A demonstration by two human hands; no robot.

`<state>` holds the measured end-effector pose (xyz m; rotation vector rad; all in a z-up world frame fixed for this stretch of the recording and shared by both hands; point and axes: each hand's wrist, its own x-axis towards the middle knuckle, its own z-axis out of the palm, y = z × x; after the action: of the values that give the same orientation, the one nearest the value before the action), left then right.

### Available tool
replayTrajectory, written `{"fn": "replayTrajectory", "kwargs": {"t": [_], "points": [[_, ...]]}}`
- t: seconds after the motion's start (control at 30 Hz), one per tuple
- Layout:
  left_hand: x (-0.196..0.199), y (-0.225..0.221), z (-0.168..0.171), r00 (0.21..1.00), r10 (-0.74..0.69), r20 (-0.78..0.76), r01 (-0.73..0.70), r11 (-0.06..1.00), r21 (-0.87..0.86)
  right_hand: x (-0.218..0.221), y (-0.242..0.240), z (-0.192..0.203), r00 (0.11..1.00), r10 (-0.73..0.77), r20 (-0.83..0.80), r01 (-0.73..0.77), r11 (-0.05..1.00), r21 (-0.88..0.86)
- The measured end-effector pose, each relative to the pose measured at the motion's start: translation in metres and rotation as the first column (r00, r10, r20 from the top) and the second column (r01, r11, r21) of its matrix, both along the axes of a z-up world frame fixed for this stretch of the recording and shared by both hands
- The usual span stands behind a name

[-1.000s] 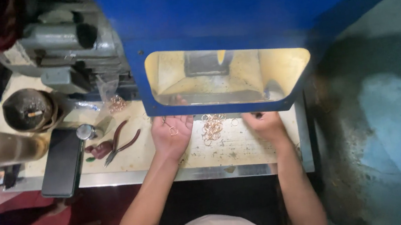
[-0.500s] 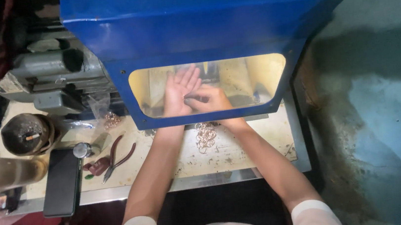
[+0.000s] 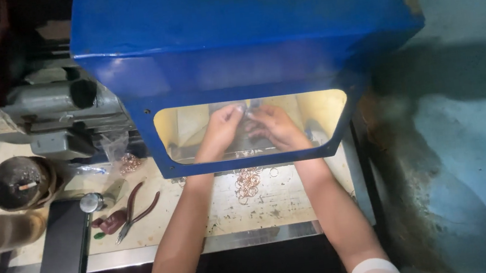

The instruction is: Polishing a small jewelry item using a motorized polishing wheel inside a protective blue enclosure.

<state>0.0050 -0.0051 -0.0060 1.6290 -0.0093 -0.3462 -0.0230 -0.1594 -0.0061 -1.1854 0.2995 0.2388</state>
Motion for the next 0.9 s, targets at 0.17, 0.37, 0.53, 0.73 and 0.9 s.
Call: {"fn": "replayTrajectory", "kwargs": {"t": [0.17, 0.37, 0.53, 0.73, 0.9], "points": [[0.001, 0.016, -0.001, 0.993, -0.050, 0.108, 0.034, 0.988, 0.152, 0.000, 0.004, 0.009, 0.999, -0.001, -0.054, 0.002, 1.000, 0.007], [-0.010, 0.019, 0.020, 0.983, -0.028, 0.182, -0.019, 0.968, 0.251, -0.008, 0.009, 0.020, 0.998, -0.059, -0.026, 0.057, 0.996, -0.069], [-0.013, 0.024, 0.043, 0.963, -0.108, 0.248, 0.065, 0.982, 0.178, -0.007, 0.007, 0.020, 0.996, -0.062, 0.068, 0.070, 0.990, -0.120], [-0.015, 0.027, 0.042, 0.950, -0.169, 0.261, 0.112, 0.969, 0.220, -0.006, 0.001, 0.007, 0.995, 0.001, 0.101, 0.018, 0.982, -0.186], [-0.012, 0.033, 0.047, 0.927, -0.155, 0.342, 0.098, 0.979, 0.177, -0.007, -0.003, 0.014, 0.974, -0.016, 0.226, 0.078, 0.961, -0.267]]}}
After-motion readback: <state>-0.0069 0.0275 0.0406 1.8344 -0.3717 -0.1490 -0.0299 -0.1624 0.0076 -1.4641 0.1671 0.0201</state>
